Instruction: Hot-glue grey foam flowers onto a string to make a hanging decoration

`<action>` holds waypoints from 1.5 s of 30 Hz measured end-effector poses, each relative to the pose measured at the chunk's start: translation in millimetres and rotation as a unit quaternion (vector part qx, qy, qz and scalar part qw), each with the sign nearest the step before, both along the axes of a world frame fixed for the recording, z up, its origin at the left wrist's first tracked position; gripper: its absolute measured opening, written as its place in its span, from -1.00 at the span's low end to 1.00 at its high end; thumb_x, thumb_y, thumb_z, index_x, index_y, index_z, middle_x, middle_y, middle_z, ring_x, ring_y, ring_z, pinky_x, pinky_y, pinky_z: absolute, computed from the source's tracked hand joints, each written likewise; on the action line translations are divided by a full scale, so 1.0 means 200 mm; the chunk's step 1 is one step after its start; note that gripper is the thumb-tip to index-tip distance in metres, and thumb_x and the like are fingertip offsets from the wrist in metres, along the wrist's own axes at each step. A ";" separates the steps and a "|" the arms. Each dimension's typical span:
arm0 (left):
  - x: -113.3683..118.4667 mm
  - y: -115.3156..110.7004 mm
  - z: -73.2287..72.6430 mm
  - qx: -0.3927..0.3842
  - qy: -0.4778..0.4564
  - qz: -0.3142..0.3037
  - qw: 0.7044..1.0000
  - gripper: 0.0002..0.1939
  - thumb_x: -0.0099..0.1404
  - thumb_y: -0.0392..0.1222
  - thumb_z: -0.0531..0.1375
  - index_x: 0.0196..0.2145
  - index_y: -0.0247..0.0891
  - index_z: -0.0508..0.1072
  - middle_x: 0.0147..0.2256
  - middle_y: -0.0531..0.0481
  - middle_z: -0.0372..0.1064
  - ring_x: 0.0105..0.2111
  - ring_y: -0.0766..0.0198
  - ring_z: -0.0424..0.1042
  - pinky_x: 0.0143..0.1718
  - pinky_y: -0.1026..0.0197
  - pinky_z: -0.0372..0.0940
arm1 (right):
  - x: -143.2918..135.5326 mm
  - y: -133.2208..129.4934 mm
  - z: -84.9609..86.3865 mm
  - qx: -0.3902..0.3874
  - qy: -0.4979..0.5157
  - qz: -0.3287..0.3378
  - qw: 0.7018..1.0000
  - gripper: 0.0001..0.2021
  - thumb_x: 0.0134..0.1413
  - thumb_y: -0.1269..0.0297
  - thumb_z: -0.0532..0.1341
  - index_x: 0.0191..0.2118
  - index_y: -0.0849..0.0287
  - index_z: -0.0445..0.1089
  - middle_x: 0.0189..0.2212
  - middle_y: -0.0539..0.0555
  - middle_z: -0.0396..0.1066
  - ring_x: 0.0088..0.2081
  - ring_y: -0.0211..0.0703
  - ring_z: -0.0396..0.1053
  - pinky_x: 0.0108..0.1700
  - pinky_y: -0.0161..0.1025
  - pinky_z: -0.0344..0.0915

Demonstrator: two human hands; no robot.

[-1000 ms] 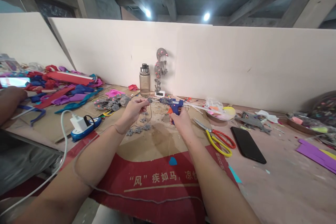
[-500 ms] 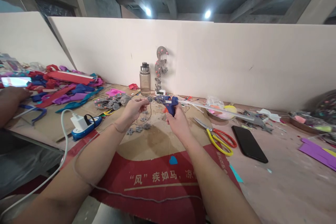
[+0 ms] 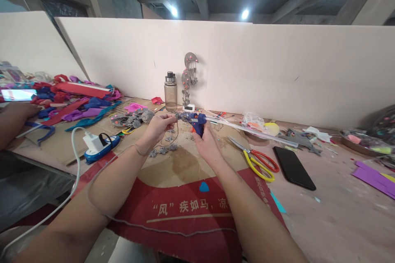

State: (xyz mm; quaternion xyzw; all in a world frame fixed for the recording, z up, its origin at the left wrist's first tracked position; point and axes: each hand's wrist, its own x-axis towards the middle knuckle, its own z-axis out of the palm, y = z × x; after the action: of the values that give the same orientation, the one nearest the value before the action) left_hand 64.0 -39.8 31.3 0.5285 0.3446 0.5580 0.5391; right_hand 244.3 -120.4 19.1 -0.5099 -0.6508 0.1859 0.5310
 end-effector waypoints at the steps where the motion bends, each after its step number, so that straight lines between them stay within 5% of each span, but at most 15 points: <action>1: 0.00 0.00 0.00 0.003 0.004 0.001 1.000 -0.74 -0.16 -0.16 0.38 -0.61 -0.34 0.39 -0.63 0.08 0.25 -0.64 0.47 0.17 -0.57 0.32 0.07 | 0.00 0.00 0.00 0.008 -0.011 -0.006 1.000 -0.73 0.04 0.33 0.12 -0.09 0.06 0.18 -0.26 0.04 0.41 -0.34 -0.12 0.36 -0.32 -0.16 0.32; 19: 0.00 0.00 0.00 0.012 0.011 0.014 1.000 -0.78 -0.15 -0.21 0.35 -0.59 -0.34 0.39 -0.62 0.09 0.24 -0.63 0.47 0.18 -0.56 0.32 0.08 | -0.01 -0.07 0.05 -0.016 -0.109 -0.054 0.992 -0.75 0.10 0.26 0.09 -0.07 0.10 0.17 -0.23 0.11 0.43 -0.33 -0.05 0.38 -0.23 -0.07 0.30; 37: 0.00 -0.01 0.00 0.002 0.001 -0.001 1.000 -0.76 -0.17 -0.18 0.37 -0.60 -0.34 0.39 -0.61 0.07 0.26 -0.63 0.47 0.18 -0.57 0.33 0.08 | -0.01 -0.04 0.04 0.008 -0.037 -0.043 0.998 -0.74 0.02 0.26 0.15 -0.11 0.07 0.23 -0.30 0.07 0.41 -0.37 -0.09 0.34 -0.30 -0.12 0.28; 45: -0.01 -0.02 0.02 -0.022 -0.051 -0.015 0.998 -0.74 -0.17 -0.18 0.38 -0.60 -0.34 0.38 -0.58 0.06 0.26 -0.60 0.48 0.18 -0.56 0.35 0.11 | 0.07 0.06 -0.02 -0.166 0.101 -0.022 0.981 -0.87 -0.09 0.30 0.16 -0.34 0.11 0.22 -0.61 -0.05 0.36 -0.63 -0.21 0.30 -0.54 -0.24 0.26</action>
State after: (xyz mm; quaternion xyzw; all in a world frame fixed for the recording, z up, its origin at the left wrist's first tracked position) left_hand 61.6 -43.6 35.9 0.4930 0.3207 0.5682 0.5756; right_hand 258.0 -108.6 15.3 -0.5838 -0.5426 0.3295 0.5062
